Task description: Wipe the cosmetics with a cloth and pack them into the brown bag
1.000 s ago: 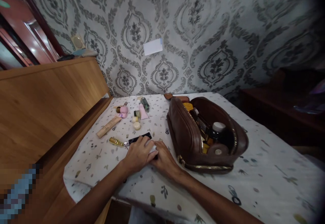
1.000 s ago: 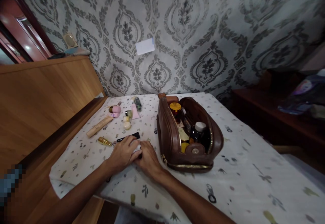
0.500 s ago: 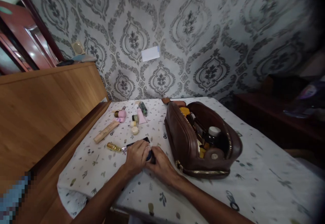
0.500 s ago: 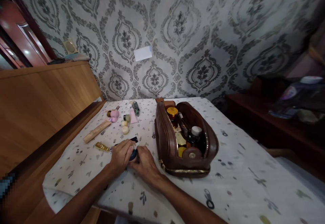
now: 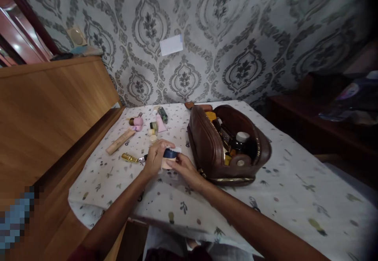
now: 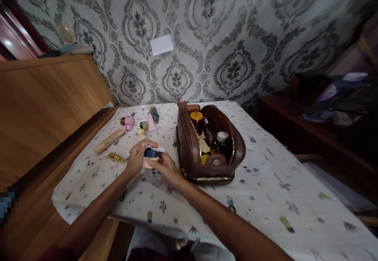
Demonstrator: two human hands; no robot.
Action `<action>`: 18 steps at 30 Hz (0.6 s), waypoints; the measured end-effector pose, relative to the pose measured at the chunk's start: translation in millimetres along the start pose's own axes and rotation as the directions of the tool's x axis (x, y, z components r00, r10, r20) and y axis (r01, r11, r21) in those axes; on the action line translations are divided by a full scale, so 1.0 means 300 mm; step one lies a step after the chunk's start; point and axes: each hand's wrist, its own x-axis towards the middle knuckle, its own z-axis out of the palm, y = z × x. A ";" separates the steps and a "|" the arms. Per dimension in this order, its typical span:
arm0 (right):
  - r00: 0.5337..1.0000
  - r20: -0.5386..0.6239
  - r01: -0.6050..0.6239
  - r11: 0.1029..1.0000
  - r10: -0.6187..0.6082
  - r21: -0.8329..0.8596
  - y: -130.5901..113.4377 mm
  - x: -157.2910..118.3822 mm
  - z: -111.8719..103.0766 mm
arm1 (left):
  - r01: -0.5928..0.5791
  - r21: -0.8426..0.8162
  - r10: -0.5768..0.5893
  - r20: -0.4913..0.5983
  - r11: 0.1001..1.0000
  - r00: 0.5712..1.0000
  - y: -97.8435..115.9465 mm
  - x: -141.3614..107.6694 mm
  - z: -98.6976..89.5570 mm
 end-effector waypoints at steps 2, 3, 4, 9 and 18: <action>0.997 0.044 -0.074 0.990 0.069 0.120 -0.004 0.001 0.004 | 0.102 -0.113 -0.099 0.036 0.988 0.994 -0.013 0.004 -0.002; 0.993 0.072 -0.107 0.981 0.096 0.162 -0.006 0.000 0.005 | 0.143 -0.164 -0.136 0.053 0.976 0.989 -0.019 0.005 -0.004; 0.988 0.101 -0.134 0.973 0.117 0.189 -0.009 -0.001 0.006 | 0.176 -0.212 -0.163 0.078 0.961 0.984 -0.024 0.004 -0.007; 0.929 0.265 -0.322 0.919 0.260 0.227 -0.019 -0.022 0.005 | 0.271 -0.460 -0.160 0.266 0.846 0.951 -0.010 -0.006 -0.029; 0.884 0.273 -0.454 0.835 0.379 0.312 -0.008 -0.035 0.008 | 0.284 -0.645 -0.172 0.233 0.709 0.957 -0.012 -0.004 -0.015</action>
